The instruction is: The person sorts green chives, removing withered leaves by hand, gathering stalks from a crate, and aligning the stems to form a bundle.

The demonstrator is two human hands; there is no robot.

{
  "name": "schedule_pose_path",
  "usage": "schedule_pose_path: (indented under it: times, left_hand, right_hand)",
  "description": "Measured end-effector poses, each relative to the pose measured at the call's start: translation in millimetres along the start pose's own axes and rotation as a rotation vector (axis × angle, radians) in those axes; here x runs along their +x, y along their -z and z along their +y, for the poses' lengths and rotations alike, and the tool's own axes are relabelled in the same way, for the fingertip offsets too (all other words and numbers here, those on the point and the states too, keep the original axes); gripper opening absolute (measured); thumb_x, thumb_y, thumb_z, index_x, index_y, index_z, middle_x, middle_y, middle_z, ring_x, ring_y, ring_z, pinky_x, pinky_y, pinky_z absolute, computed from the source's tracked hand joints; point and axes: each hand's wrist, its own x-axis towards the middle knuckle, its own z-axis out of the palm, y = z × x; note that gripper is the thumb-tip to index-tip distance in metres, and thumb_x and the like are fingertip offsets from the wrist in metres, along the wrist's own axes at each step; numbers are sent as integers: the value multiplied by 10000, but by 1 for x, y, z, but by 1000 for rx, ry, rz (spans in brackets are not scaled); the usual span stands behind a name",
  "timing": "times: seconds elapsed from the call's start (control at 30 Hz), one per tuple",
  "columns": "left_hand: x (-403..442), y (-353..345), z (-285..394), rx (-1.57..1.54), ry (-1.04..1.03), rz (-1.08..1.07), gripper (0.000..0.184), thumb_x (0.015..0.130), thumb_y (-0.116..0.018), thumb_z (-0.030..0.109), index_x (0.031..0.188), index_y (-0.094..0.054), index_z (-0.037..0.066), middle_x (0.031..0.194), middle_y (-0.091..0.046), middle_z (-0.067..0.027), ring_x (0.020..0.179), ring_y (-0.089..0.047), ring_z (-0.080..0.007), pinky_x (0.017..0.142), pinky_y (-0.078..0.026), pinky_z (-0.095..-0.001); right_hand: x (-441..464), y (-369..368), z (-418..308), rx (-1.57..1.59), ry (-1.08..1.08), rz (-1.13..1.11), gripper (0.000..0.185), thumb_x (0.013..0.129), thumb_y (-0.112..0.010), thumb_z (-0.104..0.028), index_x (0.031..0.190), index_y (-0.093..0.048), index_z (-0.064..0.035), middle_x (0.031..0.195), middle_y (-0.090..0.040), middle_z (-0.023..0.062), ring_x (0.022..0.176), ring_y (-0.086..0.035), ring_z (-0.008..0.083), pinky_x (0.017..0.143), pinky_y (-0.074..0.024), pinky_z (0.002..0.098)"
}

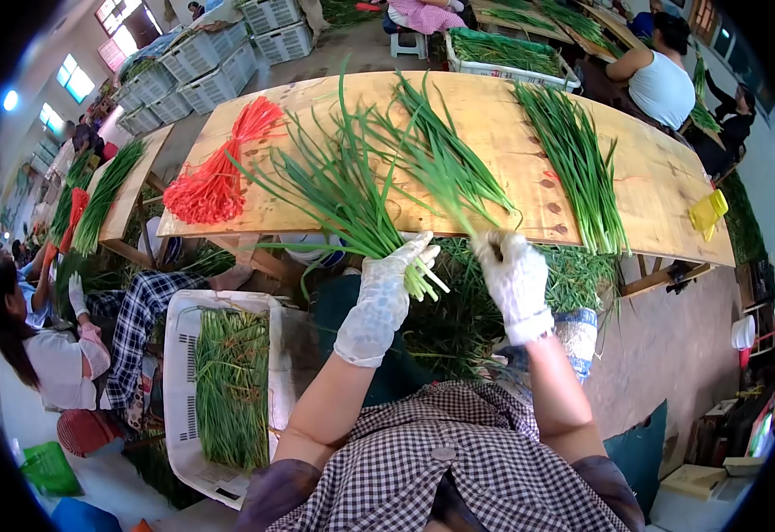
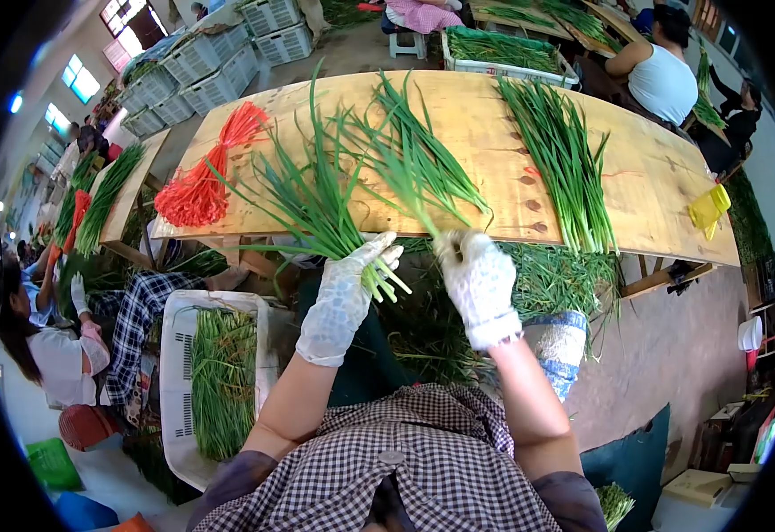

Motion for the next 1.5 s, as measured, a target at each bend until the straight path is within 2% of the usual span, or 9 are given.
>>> schedule_pose_path:
  times: [0.1,0.3,0.67,0.9,1.07,1.17,1.3,1.4,1.5]
  left_hand:
    - [-2,1,-6,-25,-66,-54,89,823,-649,-25,889,-593,-6,888,-655,-148,779,-673,-256,683,-581,-333]
    - [-1,6,-11,-25,-38,-25,152,771,-679,-72,869,-591,5,853,-652,-117,766,-668,-224,691,-574,-304]
    - [-12,2,-11,160,-89,-6,225,718,-736,-86,853,-585,13,790,-637,-104,705,-640,-177,543,-541,-278]
    - [-17,3,-5,159,-103,64,203,729,-738,-50,866,-608,24,819,-649,-91,712,-642,-171,596,-535,-267]
    - [-14,10,-6,216,-86,90,204,735,-729,-42,880,-605,31,853,-662,-97,721,-644,-175,603,-539,-269]
    - [-8,16,-14,163,-102,35,229,733,-725,-48,896,-591,41,862,-650,-78,721,-643,-179,600,-542,-280]
    - [-11,12,-12,257,-38,13,240,735,-699,-71,899,-571,49,858,-617,-47,723,-637,-179,592,-537,-285]
    - [-8,21,-15,131,-38,-71,238,737,-709,-46,892,-565,62,843,-621,-43,704,-627,-165,571,-522,-270]
    - [-4,23,-14,184,-2,-117,248,732,-728,-13,881,-558,91,812,-623,-32,659,-608,-146,539,-501,-255]
  right_hand:
    - [-37,-10,1,432,37,-46,182,773,-749,-177,877,-684,-44,764,-695,98,666,-673,186,625,-524,287]
    - [-38,-24,20,1047,-283,-488,219,866,-668,-137,1002,-653,35,845,-690,80,696,-639,117,639,-504,227]
    - [-27,-40,20,1270,-420,-660,307,901,-626,-164,1125,-607,45,934,-678,90,713,-648,139,598,-563,263]
    - [-30,-54,36,1557,-512,-684,310,938,-567,-206,1118,-600,44,918,-680,108,703,-651,155,609,-560,268]
    - [-31,-39,25,1504,-583,-675,298,905,-624,-193,1111,-624,23,932,-683,87,723,-636,119,629,-548,256]
    - [-35,-34,8,1213,-333,-512,295,829,-705,-92,1106,-655,-2,927,-677,28,736,-593,65,648,-514,208]
    - [-40,-47,-1,610,44,67,158,775,-709,-131,911,-700,-51,786,-676,129,649,-657,211,604,-517,299]
    - [-38,-50,6,457,181,61,182,766,-741,-136,880,-673,-11,729,-680,111,609,-650,173,569,-509,293]
    - [-41,-46,8,389,205,19,156,743,-736,-168,840,-679,-59,719,-665,114,620,-655,253,562,-513,318]
